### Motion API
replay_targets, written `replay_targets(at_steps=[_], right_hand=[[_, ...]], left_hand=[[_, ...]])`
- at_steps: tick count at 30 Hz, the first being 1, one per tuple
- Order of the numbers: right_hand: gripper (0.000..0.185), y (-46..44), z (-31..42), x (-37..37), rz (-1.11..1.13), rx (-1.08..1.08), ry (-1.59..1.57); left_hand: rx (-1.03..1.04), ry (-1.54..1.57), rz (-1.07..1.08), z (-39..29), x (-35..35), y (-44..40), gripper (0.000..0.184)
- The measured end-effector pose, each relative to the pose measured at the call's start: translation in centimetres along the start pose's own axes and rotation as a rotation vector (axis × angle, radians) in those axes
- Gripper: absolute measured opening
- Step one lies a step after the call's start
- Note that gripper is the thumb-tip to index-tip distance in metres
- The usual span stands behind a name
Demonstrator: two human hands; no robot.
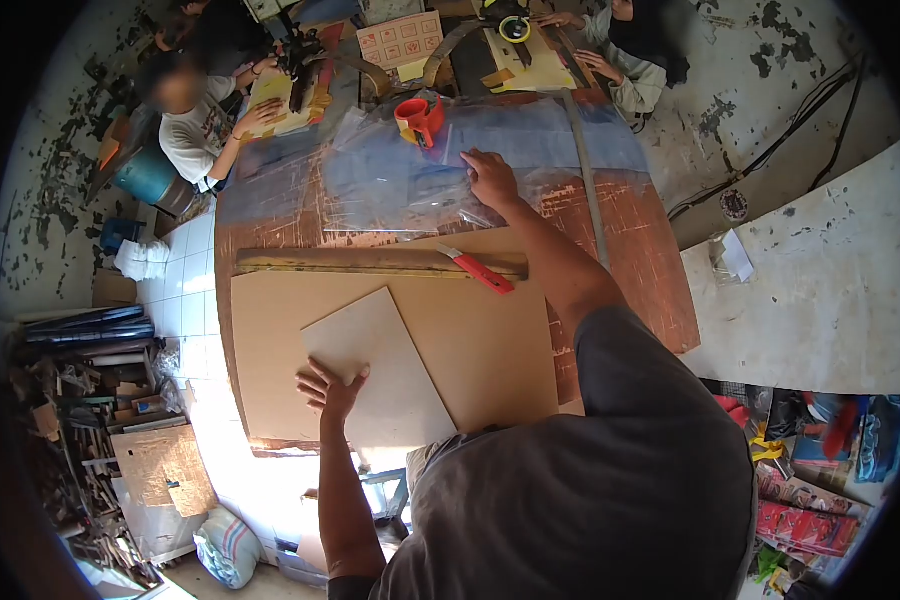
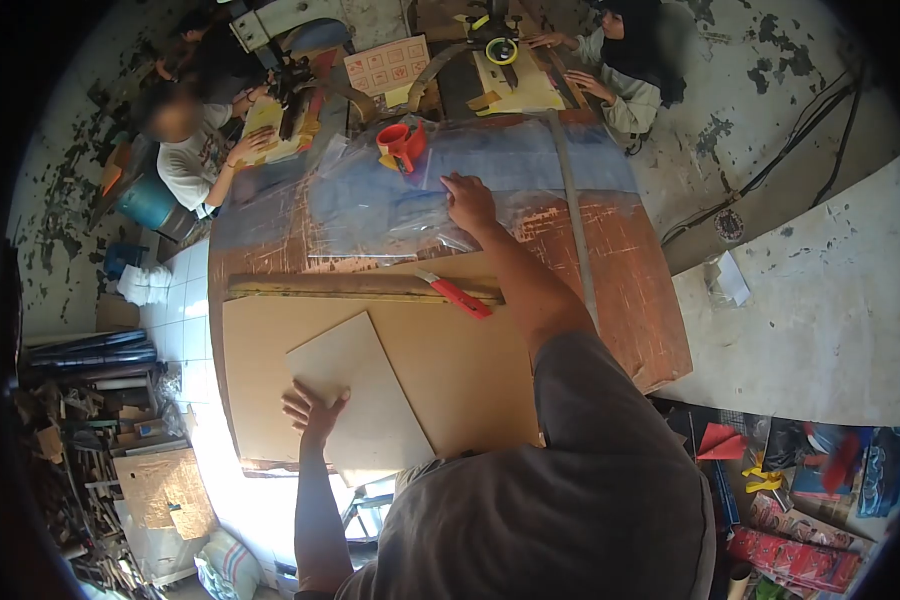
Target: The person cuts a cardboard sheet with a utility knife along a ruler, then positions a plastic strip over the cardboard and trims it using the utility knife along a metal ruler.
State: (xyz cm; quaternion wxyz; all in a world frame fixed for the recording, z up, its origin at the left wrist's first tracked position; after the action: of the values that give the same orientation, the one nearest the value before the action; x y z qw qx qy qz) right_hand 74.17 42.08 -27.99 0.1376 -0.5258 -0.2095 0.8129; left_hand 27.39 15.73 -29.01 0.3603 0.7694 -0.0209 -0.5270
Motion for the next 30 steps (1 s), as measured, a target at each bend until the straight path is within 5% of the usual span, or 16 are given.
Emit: replay_targets(at_steps=[20, 30], right_hand=[[0.042, -0.4, -4.1, 1.5, 0.048, 0.101, 0.139], [0.054, -0.9, -3.4, -0.4, 0.333, 0.268, 0.094]], left_hand=[[-0.008, 0.017, -0.005, 0.1, 0.2, -0.1, 0.148], [0.006, 0.066, -0.029, 0.2, 0.3, 0.1, 0.148]])
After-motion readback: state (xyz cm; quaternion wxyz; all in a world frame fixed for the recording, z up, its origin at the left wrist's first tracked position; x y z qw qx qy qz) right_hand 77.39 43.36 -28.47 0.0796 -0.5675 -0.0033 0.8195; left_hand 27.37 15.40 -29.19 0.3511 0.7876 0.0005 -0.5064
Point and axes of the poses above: each hand's wrist, its own y-axis away from the middle knuckle, its own x-axis out of the palm, z = x × y, the point moved 2 cm from there along -y, towards the middle knuckle, and after that the axes turned 1 degree about -y, right-handed, at the moved point
